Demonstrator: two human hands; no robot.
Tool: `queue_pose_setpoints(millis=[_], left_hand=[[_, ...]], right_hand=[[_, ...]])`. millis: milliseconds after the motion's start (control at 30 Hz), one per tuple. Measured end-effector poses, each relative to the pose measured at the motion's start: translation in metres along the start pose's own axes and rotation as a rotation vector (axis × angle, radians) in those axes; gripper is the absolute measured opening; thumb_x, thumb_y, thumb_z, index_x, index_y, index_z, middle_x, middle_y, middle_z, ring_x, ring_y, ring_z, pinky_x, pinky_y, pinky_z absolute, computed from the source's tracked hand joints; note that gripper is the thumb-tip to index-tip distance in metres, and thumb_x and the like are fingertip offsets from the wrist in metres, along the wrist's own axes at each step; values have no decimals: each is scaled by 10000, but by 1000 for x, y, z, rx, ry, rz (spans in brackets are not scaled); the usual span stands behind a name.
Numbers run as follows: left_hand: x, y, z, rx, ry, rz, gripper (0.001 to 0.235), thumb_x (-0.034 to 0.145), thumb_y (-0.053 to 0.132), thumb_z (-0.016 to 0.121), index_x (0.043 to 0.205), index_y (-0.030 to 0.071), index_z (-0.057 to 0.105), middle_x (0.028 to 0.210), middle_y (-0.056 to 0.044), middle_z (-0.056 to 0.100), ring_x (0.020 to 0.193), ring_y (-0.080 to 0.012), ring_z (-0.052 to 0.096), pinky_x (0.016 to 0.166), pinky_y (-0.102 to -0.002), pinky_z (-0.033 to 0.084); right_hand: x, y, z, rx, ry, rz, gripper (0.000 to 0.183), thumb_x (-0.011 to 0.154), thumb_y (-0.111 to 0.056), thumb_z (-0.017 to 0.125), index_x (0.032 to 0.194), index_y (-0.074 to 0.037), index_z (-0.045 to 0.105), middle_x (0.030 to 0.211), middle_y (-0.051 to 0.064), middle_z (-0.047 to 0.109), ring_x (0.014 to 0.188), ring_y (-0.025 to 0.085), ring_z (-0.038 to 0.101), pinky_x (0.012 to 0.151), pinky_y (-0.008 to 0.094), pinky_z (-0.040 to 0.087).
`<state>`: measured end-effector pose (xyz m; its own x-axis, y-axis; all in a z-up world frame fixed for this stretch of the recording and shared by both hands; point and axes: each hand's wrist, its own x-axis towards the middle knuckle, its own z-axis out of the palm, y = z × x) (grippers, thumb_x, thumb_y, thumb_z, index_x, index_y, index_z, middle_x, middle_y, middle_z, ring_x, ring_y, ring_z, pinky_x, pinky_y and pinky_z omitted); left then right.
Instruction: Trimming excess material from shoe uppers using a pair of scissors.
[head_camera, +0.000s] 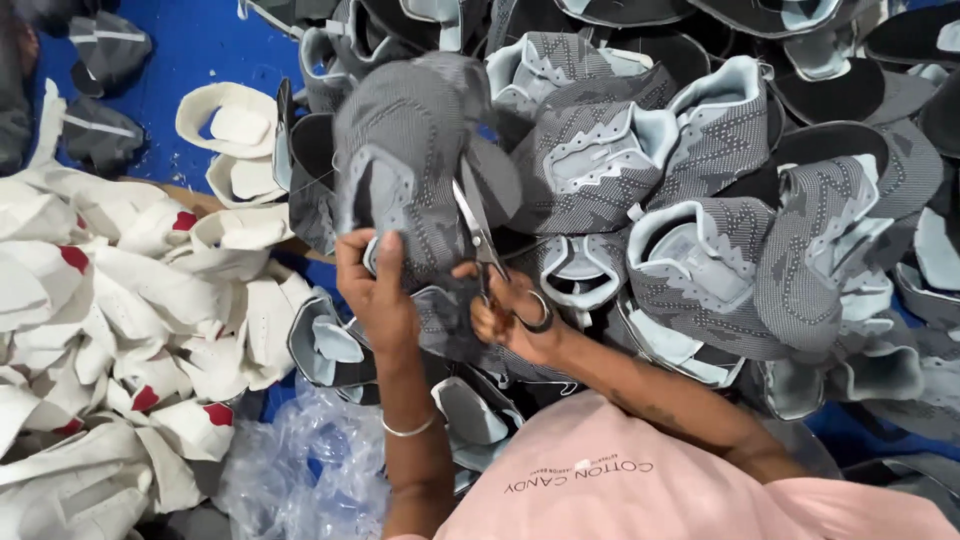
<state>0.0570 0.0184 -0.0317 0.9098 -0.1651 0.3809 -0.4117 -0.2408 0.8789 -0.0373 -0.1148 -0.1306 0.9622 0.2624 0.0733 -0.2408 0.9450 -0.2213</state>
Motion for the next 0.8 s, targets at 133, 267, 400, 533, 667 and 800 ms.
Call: queue_pose_setpoints(millis=[133,267,400,533,667,800], left_hand=[[-18,-22,-7,-560,153,-308,124,1056,123,662,1043,31,579,994,-22,628,896,-92,573,846,-268,482],[-25,-10,-11,-863,120,-456,149,1068,170,611,1005,40,570,1013,-64,685,920,-142,674,868,-311,554],[-3,21,-25,-833,200,-463,127,1026,180,598,1028,53,589,1022,-61,696,909,-145,689,834,-316,564],[4,16,-49,-715,126,-404,88,1034,136,609,1052,53,583,980,-40,656,869,-110,634,818,-276,522],[2,42,-48,-367,11,-291,122,1037,133,653,1045,37,577,919,14,543,818,-62,484,765,-224,405],[-17,63,-49,-133,-6,-160,173,996,176,682,1002,38,578,876,17,517,797,-64,440,758,-222,360]], right_hand=[[-9,-4,-5,-162,219,12,406,969,-201,692,1294,19,586,638,-13,514,526,70,486,483,221,390],[-17,-9,-19,-256,241,44,496,953,-270,726,1330,22,591,659,9,544,581,102,536,558,258,450],[-35,-28,4,-125,17,184,663,1007,-509,640,1359,45,548,707,58,596,626,148,581,628,296,481],[-41,-37,7,-301,-195,339,787,991,-649,541,1461,-32,410,914,62,612,852,140,574,756,289,431],[-16,-58,31,-239,-213,420,773,938,-641,557,1439,-59,471,875,40,630,823,101,601,725,238,451],[1,-37,15,-68,120,125,373,1074,-258,743,1086,-19,457,664,21,520,533,109,528,435,247,375]])
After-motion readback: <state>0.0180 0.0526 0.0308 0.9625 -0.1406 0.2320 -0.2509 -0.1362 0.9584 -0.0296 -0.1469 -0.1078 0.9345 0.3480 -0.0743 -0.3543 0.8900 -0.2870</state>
